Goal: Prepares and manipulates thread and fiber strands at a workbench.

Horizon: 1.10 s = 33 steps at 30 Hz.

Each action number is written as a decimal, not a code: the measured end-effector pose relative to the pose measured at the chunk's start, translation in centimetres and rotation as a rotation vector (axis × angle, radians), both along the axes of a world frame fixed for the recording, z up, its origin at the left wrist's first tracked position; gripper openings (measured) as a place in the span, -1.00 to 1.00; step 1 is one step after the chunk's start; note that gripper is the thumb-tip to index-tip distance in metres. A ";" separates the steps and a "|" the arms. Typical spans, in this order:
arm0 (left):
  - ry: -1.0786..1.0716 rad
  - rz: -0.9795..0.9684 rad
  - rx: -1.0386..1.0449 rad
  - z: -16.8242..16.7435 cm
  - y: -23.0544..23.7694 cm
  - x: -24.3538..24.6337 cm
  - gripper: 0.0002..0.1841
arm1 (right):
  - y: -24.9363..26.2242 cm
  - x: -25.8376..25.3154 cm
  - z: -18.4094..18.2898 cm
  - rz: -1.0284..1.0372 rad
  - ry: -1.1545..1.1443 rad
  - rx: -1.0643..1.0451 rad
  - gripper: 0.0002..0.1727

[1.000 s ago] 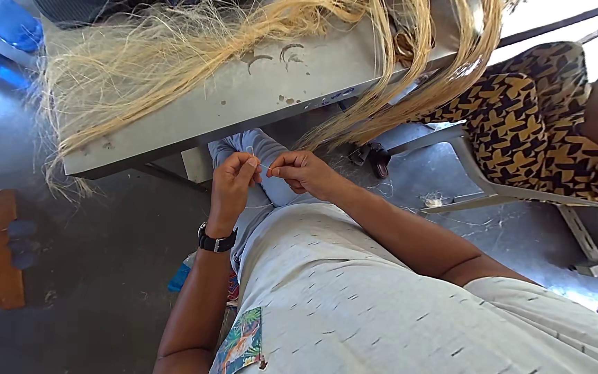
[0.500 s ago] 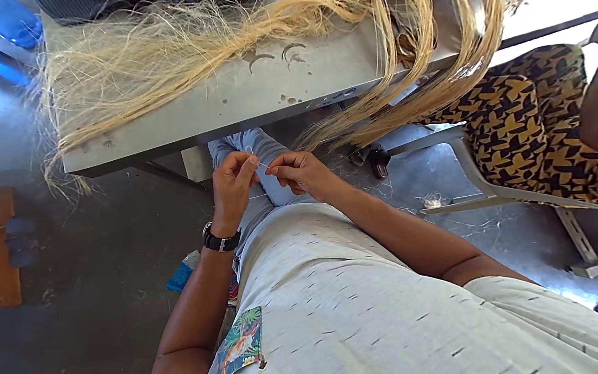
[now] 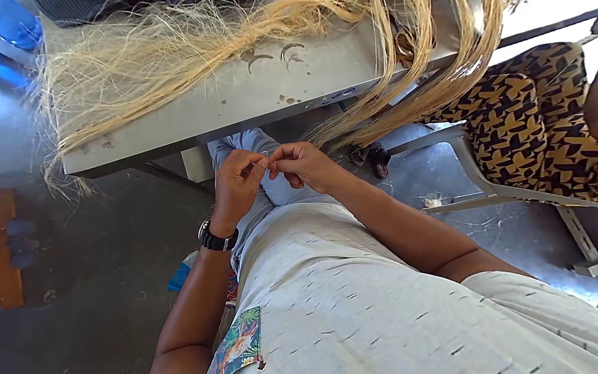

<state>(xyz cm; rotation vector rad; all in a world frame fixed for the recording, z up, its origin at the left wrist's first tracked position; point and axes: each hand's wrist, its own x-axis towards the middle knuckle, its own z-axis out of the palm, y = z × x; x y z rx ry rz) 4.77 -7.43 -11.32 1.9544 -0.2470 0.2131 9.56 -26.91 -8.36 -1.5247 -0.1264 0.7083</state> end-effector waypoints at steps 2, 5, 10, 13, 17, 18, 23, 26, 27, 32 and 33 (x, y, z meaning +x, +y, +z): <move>0.005 -0.014 -0.007 0.0 0.0 0.0 -0.82 | 0.2 -0.1 -0.1 -0.029 0.023 0.014 -0.89; 0.042 -0.027 -0.055 -0.2 -0.2 -0.1 -0.79 | 0.2 -0.1 -0.5 -0.020 0.057 0.064 -0.87; 0.079 -0.008 -0.105 -0.5 -0.5 -0.2 -0.80 | 0.1 -0.2 -0.7 -0.004 0.155 0.122 -0.85; 0.081 -0.019 -0.107 -0.4 -0.5 -0.1 -0.80 | 0.1 -0.3 -0.8 -0.016 0.189 0.141 -0.87; 0.080 -0.033 -0.123 -0.1 -0.6 -0.2 -0.77 | 0.2 -0.3 -1.0 -0.049 0.160 0.129 -0.87; 0.081 -0.034 -0.138 0.0 -0.6 -0.2 -0.75 | 0.2 -0.3 -1.1 -0.052 0.150 0.139 -0.87; 0.225 -0.126 -0.273 -0.6 -1.1 -0.1 -0.58 | 0.1 -0.1 -1.1 -0.145 0.161 0.277 -0.84; 0.316 -0.234 -0.369 -2.1 -1.7 -0.5 -0.59 | 0.0 0.1 -0.9 -0.245 0.161 0.323 -0.82; 0.336 -0.263 -0.384 -2.6 -2.0 -0.7 -0.63 | 0.0 0.3 -0.8 -0.275 0.154 0.320 -0.83; 0.235 -0.215 -0.324 -3.4 -3.3 -1.6 -0.73 | -0.2 1.7 -1.1 -0.406 0.160 0.297 -0.86; 0.193 -0.192 -0.289 -3.3 -3.4 -1.6 -0.71 | -0.2 1.8 -1.0 -0.420 0.164 0.299 -0.86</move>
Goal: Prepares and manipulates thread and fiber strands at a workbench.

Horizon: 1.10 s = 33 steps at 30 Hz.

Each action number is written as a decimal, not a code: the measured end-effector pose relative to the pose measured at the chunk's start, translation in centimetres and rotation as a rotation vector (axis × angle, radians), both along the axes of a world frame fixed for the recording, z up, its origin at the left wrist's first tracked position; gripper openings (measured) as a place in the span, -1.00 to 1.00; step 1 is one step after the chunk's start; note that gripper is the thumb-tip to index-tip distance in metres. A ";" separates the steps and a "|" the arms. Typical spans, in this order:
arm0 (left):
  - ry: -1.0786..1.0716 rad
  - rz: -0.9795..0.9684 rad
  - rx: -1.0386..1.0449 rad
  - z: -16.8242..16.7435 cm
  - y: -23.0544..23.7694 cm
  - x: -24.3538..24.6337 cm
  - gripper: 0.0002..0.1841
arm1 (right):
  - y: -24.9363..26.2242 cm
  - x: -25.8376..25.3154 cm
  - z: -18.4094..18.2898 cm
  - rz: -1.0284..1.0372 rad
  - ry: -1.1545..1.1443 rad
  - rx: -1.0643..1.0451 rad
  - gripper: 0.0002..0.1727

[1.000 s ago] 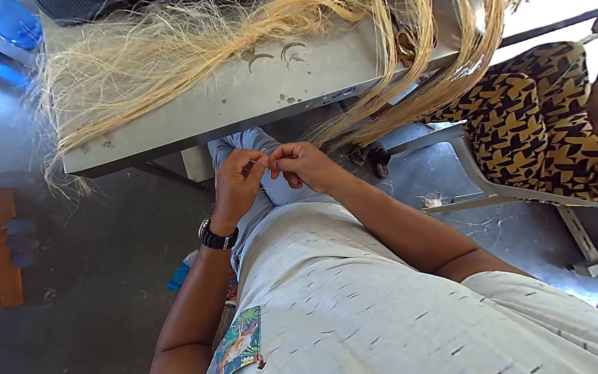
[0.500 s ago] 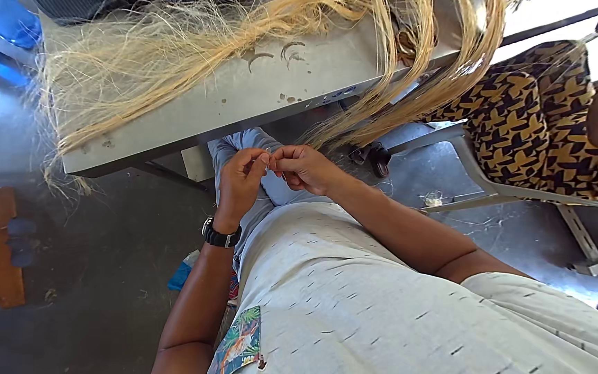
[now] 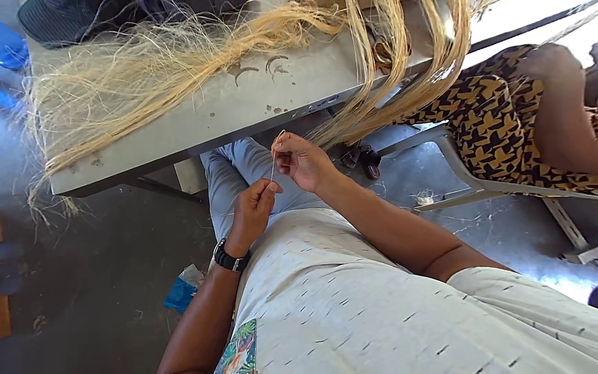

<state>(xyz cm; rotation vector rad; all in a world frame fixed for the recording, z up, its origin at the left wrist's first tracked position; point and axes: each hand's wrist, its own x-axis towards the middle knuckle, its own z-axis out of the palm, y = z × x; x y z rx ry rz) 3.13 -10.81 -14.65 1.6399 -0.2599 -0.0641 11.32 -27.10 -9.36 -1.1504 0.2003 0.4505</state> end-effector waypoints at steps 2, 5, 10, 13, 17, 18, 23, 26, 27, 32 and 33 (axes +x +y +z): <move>-0.056 0.029 0.080 0.1 0.0 0.1 -0.70 | 0.2 -0.3 0.5 -0.023 0.005 -0.014 -0.85; -0.132 0.037 0.206 0.3 0.0 0.2 -0.70 | 0.8 -1.1 1.2 -0.045 -0.008 -0.044 -0.83; -0.235 0.030 0.343 0.4 -0.3 0.1 -0.69 | 1.5 -1.5 1.8 -0.080 0.014 -0.006 -0.83; -0.257 0.021 0.340 0.4 -0.2 0.0 -0.69 | 1.6 -1.7 2.3 -0.084 0.006 -0.008 -0.83; -0.286 0.008 0.324 0.2 -0.3 0.0 -0.70 | 1.7 -1.8 2.3 -0.074 -0.005 -0.007 -0.83; -0.288 0.008 0.322 0.2 -0.3 0.0 -0.70 | 1.7 -1.8 2.2 -0.071 -0.005 -0.007 -0.83; -0.271 0.048 0.295 0.0 -0.2 0.2 -0.69 | 1.4 -1.5 2.6 -0.042 -0.023 0.019 -0.83; -0.230 0.071 0.230 -0.1 0.0 0.2 -0.71 | 1.1 -1.4 3.1 0.014 -0.065 0.028 -0.84; -0.209 0.064 0.212 -0.1 0.2 0.2 -0.71 | 1.0 -1.5 3.1 0.036 -0.083 0.022 -0.84; -0.141 0.097 0.166 0.5 1.9 1.2 -0.64 | 1.0 -1.7 2.5 0.081 -0.228 -0.071 -0.86; -0.152 0.103 0.173 0.9 2.4 1.5 -0.60 | 1.0 -1.7 2.3 0.081 -0.260 -0.103 -0.87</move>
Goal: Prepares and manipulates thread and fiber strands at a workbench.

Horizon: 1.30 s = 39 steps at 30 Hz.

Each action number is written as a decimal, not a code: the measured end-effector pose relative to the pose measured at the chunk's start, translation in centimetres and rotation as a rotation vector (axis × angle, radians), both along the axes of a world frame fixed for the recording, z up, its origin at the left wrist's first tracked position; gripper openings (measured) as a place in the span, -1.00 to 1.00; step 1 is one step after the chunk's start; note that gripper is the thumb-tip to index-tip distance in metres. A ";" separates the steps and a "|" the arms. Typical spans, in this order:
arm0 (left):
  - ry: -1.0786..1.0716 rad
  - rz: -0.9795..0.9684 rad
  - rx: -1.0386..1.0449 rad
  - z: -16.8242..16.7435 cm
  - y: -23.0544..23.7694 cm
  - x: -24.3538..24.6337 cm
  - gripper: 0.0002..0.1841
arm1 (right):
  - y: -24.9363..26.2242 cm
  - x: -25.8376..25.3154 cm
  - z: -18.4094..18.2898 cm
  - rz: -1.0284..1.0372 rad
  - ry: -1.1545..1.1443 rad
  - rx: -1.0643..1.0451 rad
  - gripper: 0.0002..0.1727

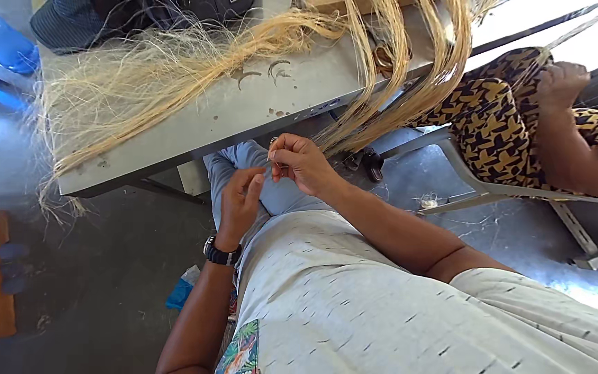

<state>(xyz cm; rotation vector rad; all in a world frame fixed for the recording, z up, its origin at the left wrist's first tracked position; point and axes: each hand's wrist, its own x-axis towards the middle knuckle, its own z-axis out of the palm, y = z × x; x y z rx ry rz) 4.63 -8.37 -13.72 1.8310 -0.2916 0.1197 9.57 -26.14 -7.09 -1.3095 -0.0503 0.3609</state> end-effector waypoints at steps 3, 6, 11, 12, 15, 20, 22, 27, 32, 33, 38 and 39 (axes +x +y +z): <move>-0.052 0.016 0.013 2.0 1.1 0.7 -0.56 | -0.2 -0.1 -0.5 0.009 -0.091 -0.109 -0.89; -0.056 0.061 0.044 4.2 1.1 0.9 -0.58 | -0.4 -0.1 -0.7 0.054 -0.184 -0.229 -0.90; -0.032 0.075 0.098 5.7 0.1 1.2 -0.71 | -0.4 -0.2 -0.7 0.128 -0.263 -0.326 -0.87; -0.034 0.076 0.092 5.6 0.0 1.2 -0.75 | -0.5 -0.2 -0.7 0.138 -0.262 -0.324 -0.87; 0.003 0.084 0.011 5.4 0.0 1.0 -0.80 | -0.7 -0.3 -0.8 0.150 -0.240 -0.275 -0.89; 0.022 0.053 -0.073 5.5 0.1 0.9 -0.83 | -0.8 -0.4 -0.5 0.132 -0.206 -0.198 -0.91; 0.003 0.041 -0.090 5.6 0.3 1.0 -0.84 | -0.7 -0.3 -0.4 0.142 -0.216 -0.201 -0.90; -0.008 0.018 -0.215 5.2 0.6 1.1 -0.82 | -0.6 -0.4 -0.3 0.155 -0.197 -0.131 -0.92; 0.034 0.038 -0.298 4.9 0.6 1.0 -0.86 | -0.5 -0.4 -0.5 0.144 -0.107 -0.054 -0.92; 0.038 0.040 -0.303 4.9 0.6 0.9 -0.86 | -0.6 -0.4 -0.5 0.144 -0.095 -0.045 -0.92; 0.007 0.014 -0.361 4.3 0.5 1.2 -0.78 | -0.6 -0.2 -0.4 0.165 0.007 0.054 -0.92; 0.006 0.003 -0.365 4.2 0.4 1.2 -0.75 | -0.6 -0.1 -0.4 0.160 0.036 0.088 -0.92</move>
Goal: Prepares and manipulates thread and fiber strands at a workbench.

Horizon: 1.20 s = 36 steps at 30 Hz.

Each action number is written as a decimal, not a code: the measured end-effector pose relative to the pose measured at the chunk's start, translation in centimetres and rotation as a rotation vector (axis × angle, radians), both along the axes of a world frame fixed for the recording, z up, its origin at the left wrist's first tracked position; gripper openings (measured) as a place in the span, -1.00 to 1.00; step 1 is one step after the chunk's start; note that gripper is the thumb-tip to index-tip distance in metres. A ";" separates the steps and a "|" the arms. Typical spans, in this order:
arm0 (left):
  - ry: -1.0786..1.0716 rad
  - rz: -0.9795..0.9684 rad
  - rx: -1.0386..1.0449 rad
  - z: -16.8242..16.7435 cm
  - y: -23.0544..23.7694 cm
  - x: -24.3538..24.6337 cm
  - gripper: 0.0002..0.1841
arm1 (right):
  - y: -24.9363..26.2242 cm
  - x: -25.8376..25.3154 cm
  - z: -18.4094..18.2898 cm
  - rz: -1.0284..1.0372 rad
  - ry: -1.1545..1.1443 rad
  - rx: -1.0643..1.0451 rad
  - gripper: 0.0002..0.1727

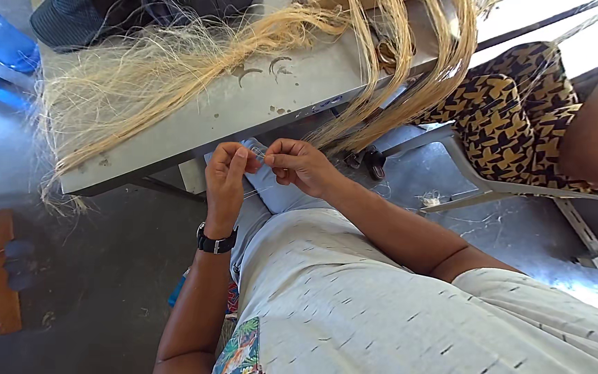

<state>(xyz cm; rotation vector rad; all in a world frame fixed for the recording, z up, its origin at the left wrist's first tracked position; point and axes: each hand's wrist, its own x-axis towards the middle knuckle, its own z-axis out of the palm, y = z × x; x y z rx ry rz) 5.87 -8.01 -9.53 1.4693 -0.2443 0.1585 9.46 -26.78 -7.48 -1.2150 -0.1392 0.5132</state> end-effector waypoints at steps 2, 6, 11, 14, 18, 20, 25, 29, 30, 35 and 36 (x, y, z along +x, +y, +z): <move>0.025 -0.033 0.017 -0.3 -0.4 0.0 -0.66 | 0.0 0.0 0.0 -0.013 0.034 0.054 -0.90; 0.031 -0.042 0.023 -1.0 -1.5 -0.1 -0.64 | 0.1 0.1 0.2 -0.060 0.037 0.055 -0.89; 0.000 0.051 0.104 0.0 -1.1 0.0 -0.73 | 0.3 0.0 0.4 -0.078 0.057 -0.031 -0.91; -0.036 0.079 0.155 0.3 -1.0 0.1 -0.83 | 0.4 0.0 0.5 -0.073 0.068 -0.034 -0.91; -0.058 0.065 0.117 0.1 -0.8 0.1 -0.87 | 0.3 0.0 0.7 -0.065 0.107 -0.016 -0.87; -0.057 0.054 0.099 0.0 -0.8 0.0 -0.88 | 0.2 0.2 0.6 -0.057 0.135 0.008 -0.85; 0.003 -0.014 0.098 0.2 -0.4 0.0 -0.88 | 0.2 0.3 0.4 -0.069 0.147 0.028 -0.86; 0.094 -0.067 0.127 0.8 -0.1 -0.2 -0.80 | 0.1 -0.1 0.4 -0.094 0.072 -0.035 -0.87; 0.093 -0.067 0.131 0.9 -0.1 -0.1 -0.79 | 0.1 -0.1 0.4 -0.090 0.061 -0.049 -0.87; 0.044 -0.049 0.099 1.0 0.3 0.0 -0.82 | 0.3 -0.1 0.4 -0.070 0.060 -0.055 -0.88; 0.049 -0.054 0.087 1.0 0.4 0.0 -0.82 | 0.3 -0.1 0.4 -0.067 0.070 -0.048 -0.88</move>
